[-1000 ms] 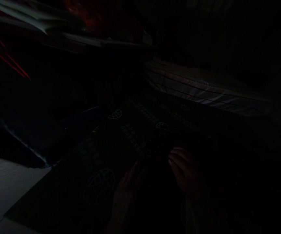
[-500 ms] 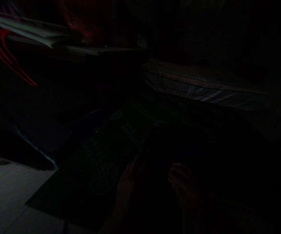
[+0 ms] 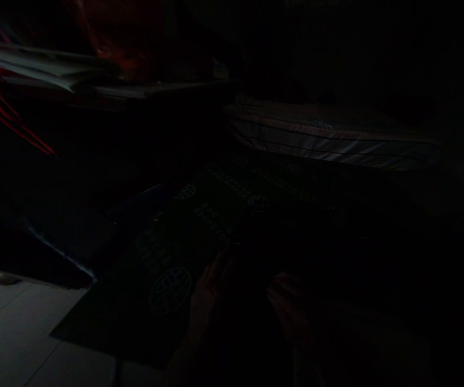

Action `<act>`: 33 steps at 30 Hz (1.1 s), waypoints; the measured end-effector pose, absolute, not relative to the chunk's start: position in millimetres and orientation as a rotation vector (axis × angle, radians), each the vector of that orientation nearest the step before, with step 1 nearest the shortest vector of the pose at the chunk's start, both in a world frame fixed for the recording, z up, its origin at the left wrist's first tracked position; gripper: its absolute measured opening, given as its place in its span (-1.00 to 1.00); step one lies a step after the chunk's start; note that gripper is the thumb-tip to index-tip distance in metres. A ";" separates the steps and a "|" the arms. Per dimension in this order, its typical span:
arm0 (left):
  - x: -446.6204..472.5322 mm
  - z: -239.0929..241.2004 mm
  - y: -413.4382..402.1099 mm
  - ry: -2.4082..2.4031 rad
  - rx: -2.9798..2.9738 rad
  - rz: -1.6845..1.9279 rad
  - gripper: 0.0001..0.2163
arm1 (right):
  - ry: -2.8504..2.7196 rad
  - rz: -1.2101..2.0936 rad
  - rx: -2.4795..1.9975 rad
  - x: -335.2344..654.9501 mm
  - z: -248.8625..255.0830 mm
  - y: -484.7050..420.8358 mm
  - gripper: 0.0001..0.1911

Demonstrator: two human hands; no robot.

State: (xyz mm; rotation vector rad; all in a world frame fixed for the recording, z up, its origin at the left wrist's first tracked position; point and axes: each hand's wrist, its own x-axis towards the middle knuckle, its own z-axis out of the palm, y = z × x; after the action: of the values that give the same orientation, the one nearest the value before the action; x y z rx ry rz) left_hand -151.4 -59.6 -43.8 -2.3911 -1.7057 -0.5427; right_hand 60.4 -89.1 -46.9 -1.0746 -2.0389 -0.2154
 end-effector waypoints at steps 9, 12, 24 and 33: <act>-146.8 -36.9 -61.3 -1.772 -2.400 -0.583 -0.58 | -2.102 -0.290 -1.153 63.1 -21.0 -93.8 -0.69; -145.3 -36.3 -62.8 -1.804 -2.387 -0.616 -0.60 | -2.106 -0.289 -1.190 62.7 -21.9 -93.2 -0.69; -151.1 -52.5 -63.9 -1.758 -2.403 -0.677 -0.59 | -2.216 0.055 -1.197 74.2 20.6 8.7 -0.77; -146.9 -20.8 -70.9 -1.833 -2.452 -0.681 -0.65 | -2.573 0.125 -1.624 57.7 33.8 138.7 -0.81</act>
State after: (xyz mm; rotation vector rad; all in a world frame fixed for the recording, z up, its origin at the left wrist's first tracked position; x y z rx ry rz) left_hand -146.9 -70.9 -20.8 -2.4517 -1.8327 -0.6812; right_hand 57.7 138.7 33.8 -1.6242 -2.5729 0.1246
